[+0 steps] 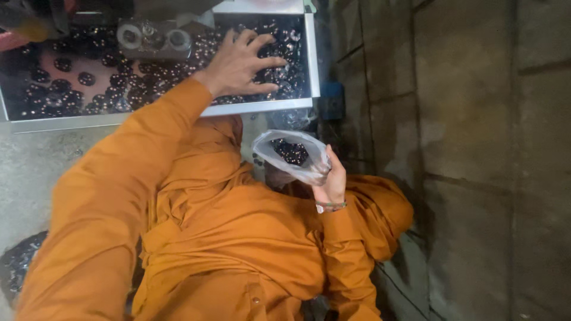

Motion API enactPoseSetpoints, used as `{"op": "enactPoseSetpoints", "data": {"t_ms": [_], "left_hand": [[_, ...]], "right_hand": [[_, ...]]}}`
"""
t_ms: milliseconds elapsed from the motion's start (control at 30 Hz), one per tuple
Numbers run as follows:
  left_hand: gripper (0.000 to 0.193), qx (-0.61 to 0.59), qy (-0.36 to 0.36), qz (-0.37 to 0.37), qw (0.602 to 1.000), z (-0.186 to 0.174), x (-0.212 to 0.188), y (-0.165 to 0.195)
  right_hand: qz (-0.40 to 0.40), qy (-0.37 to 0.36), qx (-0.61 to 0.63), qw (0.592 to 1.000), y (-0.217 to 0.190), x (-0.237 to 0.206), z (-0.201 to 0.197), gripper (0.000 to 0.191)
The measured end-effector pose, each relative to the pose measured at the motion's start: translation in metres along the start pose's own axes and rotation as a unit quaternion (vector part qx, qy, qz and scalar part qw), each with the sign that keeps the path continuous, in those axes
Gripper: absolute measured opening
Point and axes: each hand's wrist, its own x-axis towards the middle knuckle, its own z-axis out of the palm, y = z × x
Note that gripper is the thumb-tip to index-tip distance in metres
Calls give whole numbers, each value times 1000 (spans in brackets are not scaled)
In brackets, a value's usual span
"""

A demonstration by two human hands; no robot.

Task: The person sits on the floor beside a machine tray filled with small black plastic buttons. They repeatedly pick buttons from the tray by hand and place them into a clear plastic bag held on their lap, filling the bag throughout the episode.

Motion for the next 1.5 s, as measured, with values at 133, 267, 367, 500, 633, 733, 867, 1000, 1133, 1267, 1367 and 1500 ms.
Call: {"op": "enactPoseSetpoints", "data": {"t_ms": [133, 267, 367, 500, 633, 733, 867, 1000, 1133, 1267, 1367, 1500], "left_hand": [[53, 31, -30, -18, 999, -10, -6, 3], [49, 25, -27, -52, 998, -10, -12, 8], [43, 16, -23, -65, 998, -4, -13, 5], [44, -52, 57, -72, 994, 4, -15, -5], [36, -148, 125, -85, 977, 4, -16, -13], [32, -238, 185, -119, 946, -3, -13, -14], [33, -341, 195, -151, 907, -15, -5, 10], [38, -289, 141, -105, 941, -6, -15, 76], [34, -587, -93, -203, 778, 24, -46, 156], [24, -752, -160, -389, 508, 66, -74, 184], [22, -804, -173, -462, 332, 108, -90, 187], [24, -811, -61, -534, 232, 161, -94, 195]], "right_hand": [[-2, -33, 16, 999, -8, -2, -3, 46], [-14, -42, 17, 999, -7, -4, -9, 45], [-21, -39, 11, 999, -5, -4, -15, 44], [-25, -18, 9, 999, -2, -3, -24, 43], [-25, -42, 11, 999, 3, -5, -30, 43], [-23, -34, -5, 999, 4, -6, -29, 44], [-43, -39, -39, 998, 6, -7, -25, 43], [-85, -20, -76, 993, 12, -3, -27, 36], [-68, -13, -130, 989, 21, 6, -33, 35], [-93, -39, -218, 971, 40, 18, -43, 31], [-93, -50, -288, 952, 60, 22, -53, 26], [-122, -84, -397, 906, 78, 30, -58, 29]]}}
